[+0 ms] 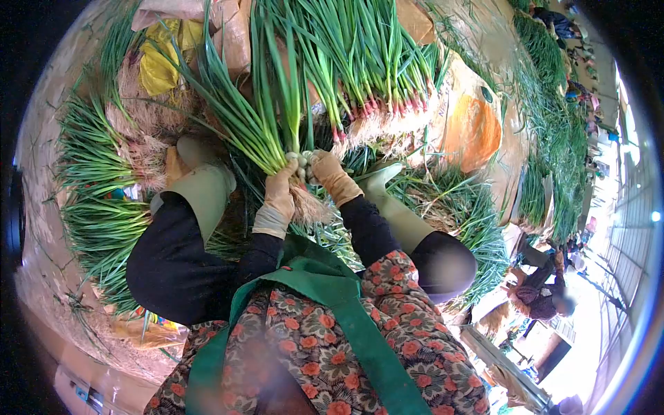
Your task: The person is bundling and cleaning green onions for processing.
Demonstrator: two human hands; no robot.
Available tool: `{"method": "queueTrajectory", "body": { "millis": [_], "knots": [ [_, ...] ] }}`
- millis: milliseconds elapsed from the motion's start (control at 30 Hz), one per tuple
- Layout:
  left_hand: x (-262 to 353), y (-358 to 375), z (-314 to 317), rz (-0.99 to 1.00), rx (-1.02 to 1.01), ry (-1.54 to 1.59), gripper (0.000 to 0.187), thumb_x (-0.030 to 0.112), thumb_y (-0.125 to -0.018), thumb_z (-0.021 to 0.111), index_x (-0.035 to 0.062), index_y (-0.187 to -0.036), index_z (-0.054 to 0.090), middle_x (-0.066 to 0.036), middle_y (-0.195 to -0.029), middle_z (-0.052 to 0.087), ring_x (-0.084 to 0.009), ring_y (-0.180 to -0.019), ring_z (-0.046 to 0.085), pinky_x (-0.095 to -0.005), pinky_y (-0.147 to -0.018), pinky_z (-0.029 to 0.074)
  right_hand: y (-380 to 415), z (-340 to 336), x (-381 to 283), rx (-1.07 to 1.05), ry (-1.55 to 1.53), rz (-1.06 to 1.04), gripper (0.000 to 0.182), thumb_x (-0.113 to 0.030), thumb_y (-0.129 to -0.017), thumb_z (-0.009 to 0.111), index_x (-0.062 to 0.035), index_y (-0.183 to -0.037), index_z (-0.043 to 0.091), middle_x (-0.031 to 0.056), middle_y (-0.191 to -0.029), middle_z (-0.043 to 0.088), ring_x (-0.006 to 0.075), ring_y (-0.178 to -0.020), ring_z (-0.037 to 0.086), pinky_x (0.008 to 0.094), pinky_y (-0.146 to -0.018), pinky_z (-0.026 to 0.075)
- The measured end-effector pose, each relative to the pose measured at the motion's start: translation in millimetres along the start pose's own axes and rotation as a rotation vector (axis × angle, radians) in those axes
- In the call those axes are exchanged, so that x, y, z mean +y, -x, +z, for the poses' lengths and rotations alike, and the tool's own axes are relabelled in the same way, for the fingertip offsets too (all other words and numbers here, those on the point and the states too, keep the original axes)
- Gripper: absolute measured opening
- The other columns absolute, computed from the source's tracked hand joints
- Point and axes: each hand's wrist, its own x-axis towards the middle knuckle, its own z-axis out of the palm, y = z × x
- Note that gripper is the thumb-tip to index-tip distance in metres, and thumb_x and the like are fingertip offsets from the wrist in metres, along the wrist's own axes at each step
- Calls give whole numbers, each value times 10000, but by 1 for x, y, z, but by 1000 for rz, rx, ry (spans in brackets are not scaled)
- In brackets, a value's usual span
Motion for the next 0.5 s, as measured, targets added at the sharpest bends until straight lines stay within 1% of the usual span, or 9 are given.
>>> {"method": "queueTrajectory", "body": {
  "millis": [33,133,167,233,300,333,367,433,500],
  "knots": [
    [1,2,1,-58,-19,29,145,92,-853,578,63,-993,560,-64,-792,616,-149,-615,557,-311,-535,502,-4,0,0,117,265,-83,203,-246,-901,531,-54,-933,588,7,-650,584,88,-470,502,235,-433,426],
    [8,9,9,-141,-238,175,173,117,-864,572,81,-1031,543,-73,-822,615,-154,-612,554,-307,-538,506,-5,-23,-9,-6,-461,395,279,-319,-910,493,-63,-898,603,-17,-597,518,117,-513,499,265,-497,439],
    [7,7,6,-149,-249,161,171,119,-866,571,82,-1030,542,-74,-826,615,-155,-611,553,-307,-537,505,4,-24,-20,-181,-799,234,296,-330,-911,496,-49,-925,586,-18,-656,538,99,-526,497,252,-502,444],
    [2,1,-1,-187,-285,118,167,122,-869,568,85,-1029,540,-77,-835,614,-156,-608,552,-308,-536,502,40,-17,-104,-295,-983,260,310,-335,-906,512,-42,-990,567,-11,-691,548,86,-540,498,250,-493,442],
    [-4,-3,-3,-239,-261,174,156,123,-871,565,79,-1017,539,-76,-822,613,-153,-600,548,-303,-537,479,25,-22,-91,-334,-777,267,335,-324,-887,549,-28,-1042,552,4,-720,562,94,-550,499,257,-491,443],
    [-2,-3,-3,-265,-268,215,155,121,-870,565,78,-1016,538,-73,-813,611,-151,-599,548,-303,-537,469,12,-18,-78,-357,-781,134,322,-281,-871,572,-26,-1066,547,10,-724,570,94,-561,504,251,-481,446],
    [2,-1,-1,-285,-273,257,154,120,-870,565,77,-1015,536,-69,-804,610,-149,-597,547,-303,-537,460,3,-5,-74,-199,-551,-17,235,-231,-864,569,-38,-997,568,20,-686,575,104,-518,505,251,-446,439],
    [8,5,1,-293,-484,359,141,118,-870,567,69,-1000,544,-93,-919,600,-139,-653,532,-287,-585,442,4,5,-59,-131,-221,1,164,-198,-852,566,-49,-913,598,28,-627,568,129,-485,518,261,-440,434],
    [10,5,2,-401,-664,561,154,127,-874,566,57,-1008,539,-111,-1019,584,-145,-673,525,-286,-601,459,16,6,-39,-930,-1487,382,163,-193,-849,555,-44,-842,620,58,-622,593,163,-470,531,279,-435,423]
  ]
}}
